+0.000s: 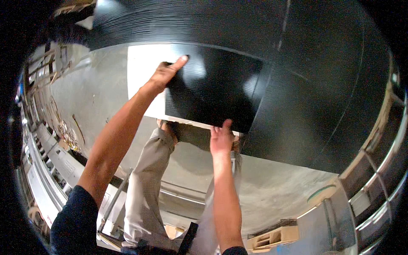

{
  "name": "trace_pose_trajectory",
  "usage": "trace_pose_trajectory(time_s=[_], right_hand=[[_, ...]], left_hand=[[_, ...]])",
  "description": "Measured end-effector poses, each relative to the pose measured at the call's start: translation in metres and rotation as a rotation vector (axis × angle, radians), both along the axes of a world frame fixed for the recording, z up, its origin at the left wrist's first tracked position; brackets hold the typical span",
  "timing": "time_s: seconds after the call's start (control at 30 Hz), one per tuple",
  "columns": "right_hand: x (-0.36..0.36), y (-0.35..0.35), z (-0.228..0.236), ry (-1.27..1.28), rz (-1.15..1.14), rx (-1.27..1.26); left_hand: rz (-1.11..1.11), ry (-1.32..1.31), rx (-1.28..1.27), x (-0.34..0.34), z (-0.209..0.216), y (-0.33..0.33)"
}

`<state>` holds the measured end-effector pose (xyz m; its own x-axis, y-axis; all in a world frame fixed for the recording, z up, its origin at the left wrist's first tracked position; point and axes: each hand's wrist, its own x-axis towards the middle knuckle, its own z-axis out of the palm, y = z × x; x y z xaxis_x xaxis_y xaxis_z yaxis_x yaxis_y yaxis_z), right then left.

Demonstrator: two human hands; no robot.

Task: The person picks up dark wooden panels one by one, feeds them into an edge-banding machine, and then stacks the processed panels onto a larger board on the floor.

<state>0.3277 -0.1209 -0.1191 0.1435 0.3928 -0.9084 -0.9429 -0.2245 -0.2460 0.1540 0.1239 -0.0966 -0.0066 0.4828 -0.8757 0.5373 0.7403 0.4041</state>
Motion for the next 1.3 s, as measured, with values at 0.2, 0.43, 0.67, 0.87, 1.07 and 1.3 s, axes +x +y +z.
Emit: trace_pose_trajectory(time_s=[0.2,0.43,0.67,0.87,1.07,1.3], right_hand=[[0.024,-0.092,0.150,-0.425,0.849,-0.128],[0.092,-0.278,0.418,-0.026,1.076,-0.597],[0.058,-0.137,0.298,-0.246,1.537,-0.178],[-0.018,-0.048,0.307,-0.372,1.833,0.144],[-0.065,-0.019,0.336,-0.436,2.045,0.288],[-0.112,-0.065,0.353,-0.470,2.203,0.339]], left_hand=[[0.174,0.153,0.427,-0.046,0.012,-0.079],[0.176,0.409,0.111,-0.179,0.135,-0.305],[1.017,0.356,0.036,-0.230,0.230,-0.463],[1.355,0.146,0.112,-0.146,0.227,-0.547],[1.346,0.229,0.117,-0.032,0.260,-0.601],[1.825,0.005,0.178,-0.048,0.305,-0.666]])
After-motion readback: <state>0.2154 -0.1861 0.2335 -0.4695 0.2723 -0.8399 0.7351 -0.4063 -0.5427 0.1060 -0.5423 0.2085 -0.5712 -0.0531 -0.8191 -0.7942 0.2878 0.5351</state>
